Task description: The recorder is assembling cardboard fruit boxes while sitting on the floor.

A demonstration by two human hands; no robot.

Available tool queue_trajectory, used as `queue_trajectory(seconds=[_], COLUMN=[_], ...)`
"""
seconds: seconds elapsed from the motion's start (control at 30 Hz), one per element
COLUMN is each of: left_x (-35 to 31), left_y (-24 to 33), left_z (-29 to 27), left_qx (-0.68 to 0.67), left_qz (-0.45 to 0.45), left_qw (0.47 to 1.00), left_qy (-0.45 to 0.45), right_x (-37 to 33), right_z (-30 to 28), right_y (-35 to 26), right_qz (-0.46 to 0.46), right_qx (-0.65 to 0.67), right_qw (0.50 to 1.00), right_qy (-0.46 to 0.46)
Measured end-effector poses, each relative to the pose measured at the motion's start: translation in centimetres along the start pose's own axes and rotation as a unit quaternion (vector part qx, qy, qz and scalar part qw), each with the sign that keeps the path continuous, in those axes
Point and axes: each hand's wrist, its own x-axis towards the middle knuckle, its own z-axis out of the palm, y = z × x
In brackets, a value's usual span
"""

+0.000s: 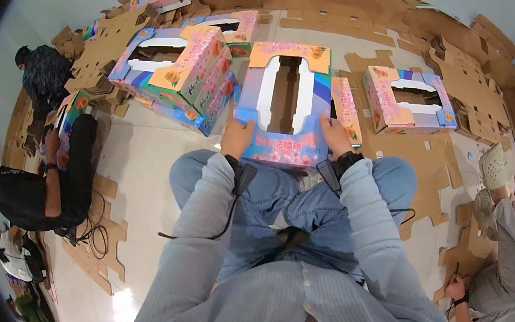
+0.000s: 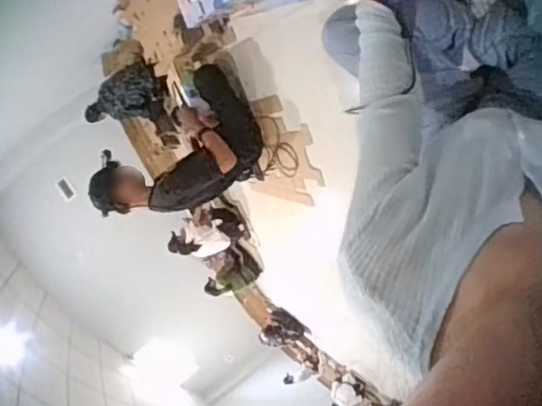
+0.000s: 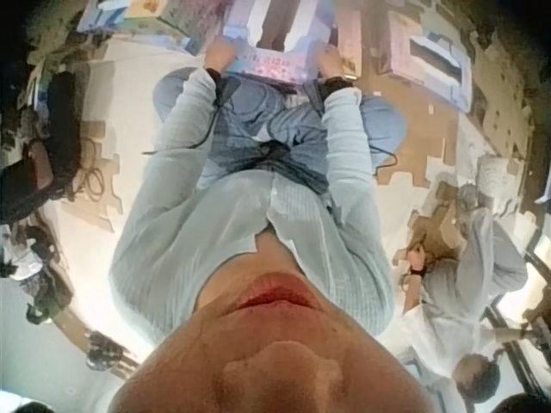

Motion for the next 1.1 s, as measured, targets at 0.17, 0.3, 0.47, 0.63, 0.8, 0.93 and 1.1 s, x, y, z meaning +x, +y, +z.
queue_trajectory(seconds=[0.17,0.3,0.47,0.63,0.8,0.93,1.1], left_x=[-3.0,-7.4,-12.3,-17.2,-17.6,-15.3,-7.5], left_y=[1.9,3.5,5.3,7.4,7.3,6.7,6.4], left_z=[3.0,5.9,8.7,9.8,9.0,5.8,2.3], left_qx=[-0.066,-0.091,-0.175,-0.157,-0.101,-0.069,0.025], left_qz=[0.045,0.128,0.088,0.112,0.164,0.209,0.364], left_qw=[0.997,0.987,0.978,0.967,0.958,0.951,0.93], left_qy=[0.021,0.047,-0.072,-0.163,-0.212,-0.217,-0.044], right_x=[3.6,6.4,8.8,10.7,12.1,10.4,5.4], right_z=[-2.3,-5.9,-8.4,-10.6,-8.3,-7.3,-7.7], right_y=[-1.0,-0.4,-1.9,-5.9,-7.2,-6.9,-5.5], right_qz=[0.019,-0.053,-0.142,-0.226,-0.286,-0.314,-0.266], right_qx=[-0.113,-0.176,-0.201,-0.097,-0.155,-0.215,-0.231], right_qw=[0.992,0.982,0.968,0.966,0.939,0.923,0.899], right_qy=[0.045,0.037,0.055,-0.078,-0.109,-0.054,-0.259])
